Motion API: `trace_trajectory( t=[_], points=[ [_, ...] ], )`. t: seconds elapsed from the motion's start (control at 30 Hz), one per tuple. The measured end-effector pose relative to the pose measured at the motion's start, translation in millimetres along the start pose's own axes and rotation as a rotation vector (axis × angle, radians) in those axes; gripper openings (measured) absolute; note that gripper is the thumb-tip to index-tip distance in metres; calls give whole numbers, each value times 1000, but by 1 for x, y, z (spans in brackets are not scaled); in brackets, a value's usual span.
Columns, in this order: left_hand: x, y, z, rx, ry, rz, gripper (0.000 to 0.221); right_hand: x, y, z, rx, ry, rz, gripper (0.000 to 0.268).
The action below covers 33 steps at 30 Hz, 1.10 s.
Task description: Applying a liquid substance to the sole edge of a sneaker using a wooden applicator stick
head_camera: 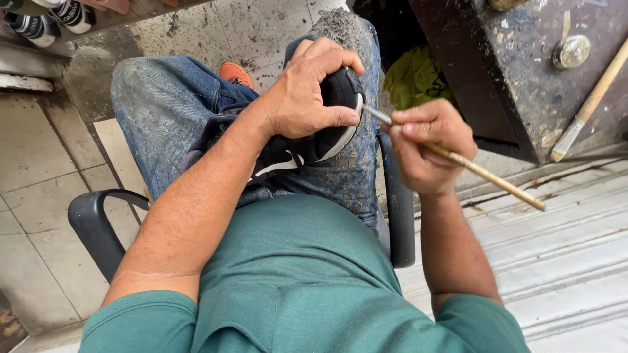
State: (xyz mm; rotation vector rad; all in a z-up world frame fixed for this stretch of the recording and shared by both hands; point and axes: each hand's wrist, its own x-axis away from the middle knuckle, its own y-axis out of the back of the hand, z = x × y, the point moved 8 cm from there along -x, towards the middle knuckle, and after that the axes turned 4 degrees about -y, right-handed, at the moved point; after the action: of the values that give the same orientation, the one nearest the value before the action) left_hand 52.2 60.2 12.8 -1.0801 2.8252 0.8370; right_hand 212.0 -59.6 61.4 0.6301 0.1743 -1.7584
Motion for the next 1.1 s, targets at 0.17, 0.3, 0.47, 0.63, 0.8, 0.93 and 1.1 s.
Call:
trace_trajectory(
  t=[0.17,0.3,0.47,0.63,0.8,0.93,1.1],
  points=[
    [0,0,-3,-8,-28,-31,59,-4,-1,8,118,-55,90,20],
    [-2,0,-3,8,-67,-29,57,-32,14,33,155,-180,281,20],
    [-3,-6,4,13,156,71,56,-89,109,37,232,28,-114,17],
    [-2,-8,10,48,211,74,58,-139,163,-7,239,-240,-150,19],
    [-2,-11,17,25,178,43,60,-164,164,-60,434,-374,-21,21],
    [-2,-11,16,21,181,48,59,-172,150,-82,782,-226,161,17],
    [-2,-12,18,10,140,27,59,-172,152,-95,823,-336,184,12]
  ],
)
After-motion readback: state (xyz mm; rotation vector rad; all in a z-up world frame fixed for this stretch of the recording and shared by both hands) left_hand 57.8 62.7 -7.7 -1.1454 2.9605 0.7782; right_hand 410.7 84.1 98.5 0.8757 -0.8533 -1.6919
